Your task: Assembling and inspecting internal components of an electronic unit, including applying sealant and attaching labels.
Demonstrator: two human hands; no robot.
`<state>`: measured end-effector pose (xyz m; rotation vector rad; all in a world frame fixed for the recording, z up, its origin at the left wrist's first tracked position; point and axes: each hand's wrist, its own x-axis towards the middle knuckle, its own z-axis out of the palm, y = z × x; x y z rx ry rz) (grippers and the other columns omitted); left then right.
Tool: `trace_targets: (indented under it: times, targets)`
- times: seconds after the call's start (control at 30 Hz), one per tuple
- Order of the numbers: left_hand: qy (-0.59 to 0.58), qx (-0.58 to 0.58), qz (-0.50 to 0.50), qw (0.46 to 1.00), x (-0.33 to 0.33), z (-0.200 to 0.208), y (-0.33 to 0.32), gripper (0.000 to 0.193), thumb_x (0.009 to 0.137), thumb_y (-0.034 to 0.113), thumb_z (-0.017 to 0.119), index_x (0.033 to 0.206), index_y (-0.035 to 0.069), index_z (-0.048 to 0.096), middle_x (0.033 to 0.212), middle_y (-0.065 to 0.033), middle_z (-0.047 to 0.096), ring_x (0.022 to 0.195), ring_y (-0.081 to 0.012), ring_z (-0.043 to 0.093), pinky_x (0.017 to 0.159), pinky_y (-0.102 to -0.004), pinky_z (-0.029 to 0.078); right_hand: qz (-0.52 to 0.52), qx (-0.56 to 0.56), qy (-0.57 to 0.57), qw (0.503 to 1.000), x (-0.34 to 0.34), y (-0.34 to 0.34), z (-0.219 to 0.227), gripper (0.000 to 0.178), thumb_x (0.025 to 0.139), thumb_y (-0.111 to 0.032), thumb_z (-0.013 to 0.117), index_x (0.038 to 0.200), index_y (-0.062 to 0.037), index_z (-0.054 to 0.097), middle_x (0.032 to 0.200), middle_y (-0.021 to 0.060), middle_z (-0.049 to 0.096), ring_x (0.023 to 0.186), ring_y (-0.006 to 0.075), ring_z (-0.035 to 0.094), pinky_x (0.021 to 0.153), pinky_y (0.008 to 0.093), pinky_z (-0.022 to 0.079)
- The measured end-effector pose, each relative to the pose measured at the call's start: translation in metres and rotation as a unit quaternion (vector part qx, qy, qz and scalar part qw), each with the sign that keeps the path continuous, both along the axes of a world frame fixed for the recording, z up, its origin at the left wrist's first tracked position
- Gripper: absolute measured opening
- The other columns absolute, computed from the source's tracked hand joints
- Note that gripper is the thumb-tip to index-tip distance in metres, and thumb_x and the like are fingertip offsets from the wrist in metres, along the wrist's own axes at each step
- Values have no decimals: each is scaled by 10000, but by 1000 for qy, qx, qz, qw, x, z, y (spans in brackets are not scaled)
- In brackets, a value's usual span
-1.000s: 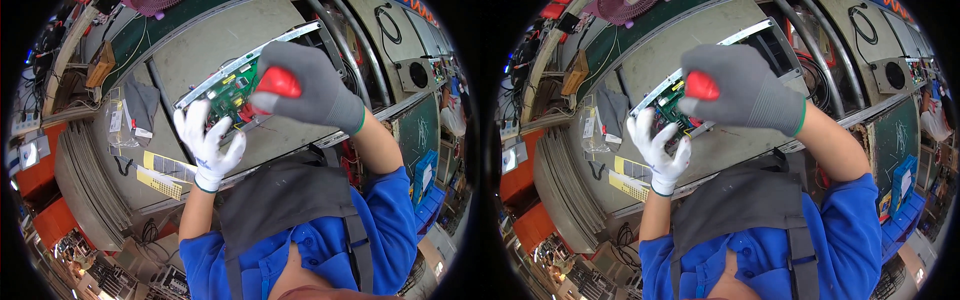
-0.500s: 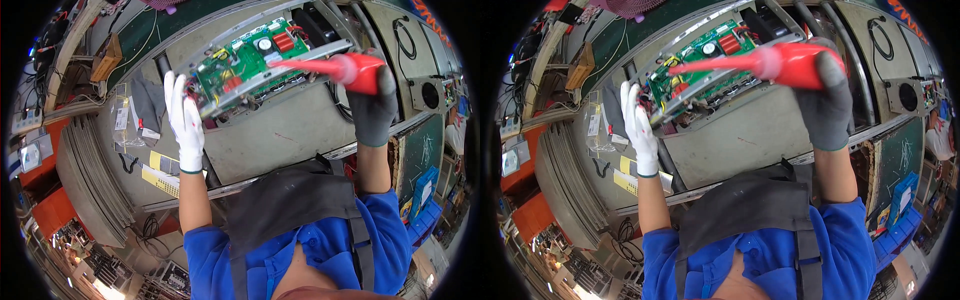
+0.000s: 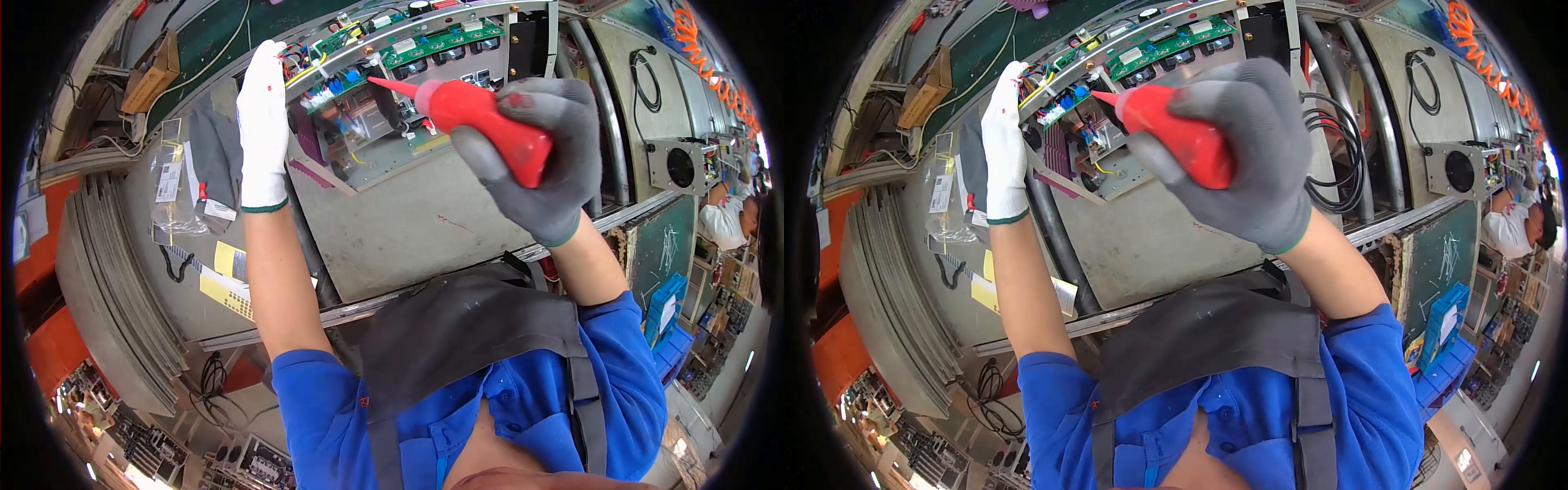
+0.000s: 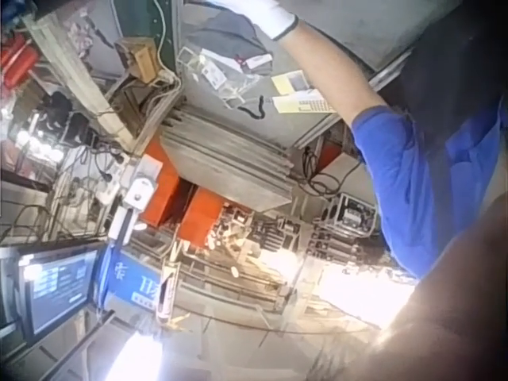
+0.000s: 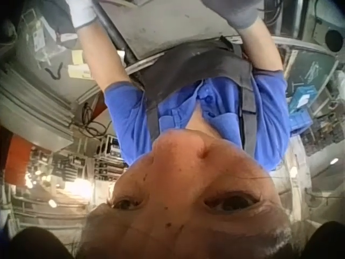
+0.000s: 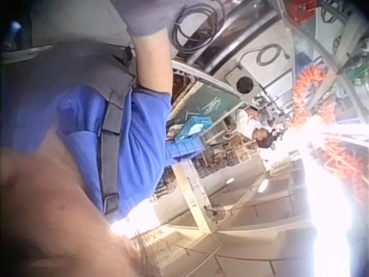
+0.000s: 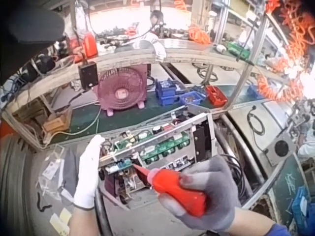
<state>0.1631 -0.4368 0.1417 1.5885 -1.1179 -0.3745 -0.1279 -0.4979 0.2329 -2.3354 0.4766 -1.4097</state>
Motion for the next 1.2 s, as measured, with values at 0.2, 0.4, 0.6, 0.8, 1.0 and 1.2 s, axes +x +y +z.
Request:
trace_targets:
  times: [0.2,0.4,0.6,0.8,1.0,1.2]
  targets:
    - [-52,-4,3,999,13,-17,-2,341,1068,158,487,1347,0,603,1364,-137,627,1293,-239,572,1130,-338,398,-10,-141,101,985,24,4,6,488,677,-35,903,1063,-73,607,952,107,645,804,256,612,696,336,497]
    - [-42,-27,13,999,8,-20,-4,337,1061,144,513,1353,0,598,1394,-138,604,1312,-237,553,1140,-335,390,-13,-158,94,983,43,3,1,444,659,-124,899,1005,-123,621,916,62,637,800,255,594,700,377,427]
    - [-43,-6,26,999,8,-19,-5,339,1065,151,512,1357,0,595,1411,-142,589,1315,-248,548,1147,-338,383,-3,-77,46,996,41,-9,9,352,689,-156,880,917,-97,619,836,76,591,757,281,570,678,391,443]
    - [-42,-44,-6,998,15,-24,-2,338,1061,152,517,1348,-8,595,1417,-151,584,1316,-259,548,1147,-340,383,-5,-46,56,997,39,-21,18,321,749,-177,856,944,-62,628,853,88,614,763,268,607,700,374,493]
    - [-59,-10,17,998,12,-20,-6,356,1051,188,552,1341,-14,600,1374,-147,619,1309,-260,552,1143,-350,387,0,275,-19,961,28,-12,29,345,812,-202,840,1019,-23,630,926,96,653,830,164,656,723,290,546]
    - [-64,-24,19,997,17,-26,-9,368,1046,174,563,1361,-14,584,1370,-130,625,1273,-246,581,1120,-336,411,49,76,18,996,45,-4,7,362,749,-94,872,1005,-26,627,918,91,632,826,223,588,739,336,485]
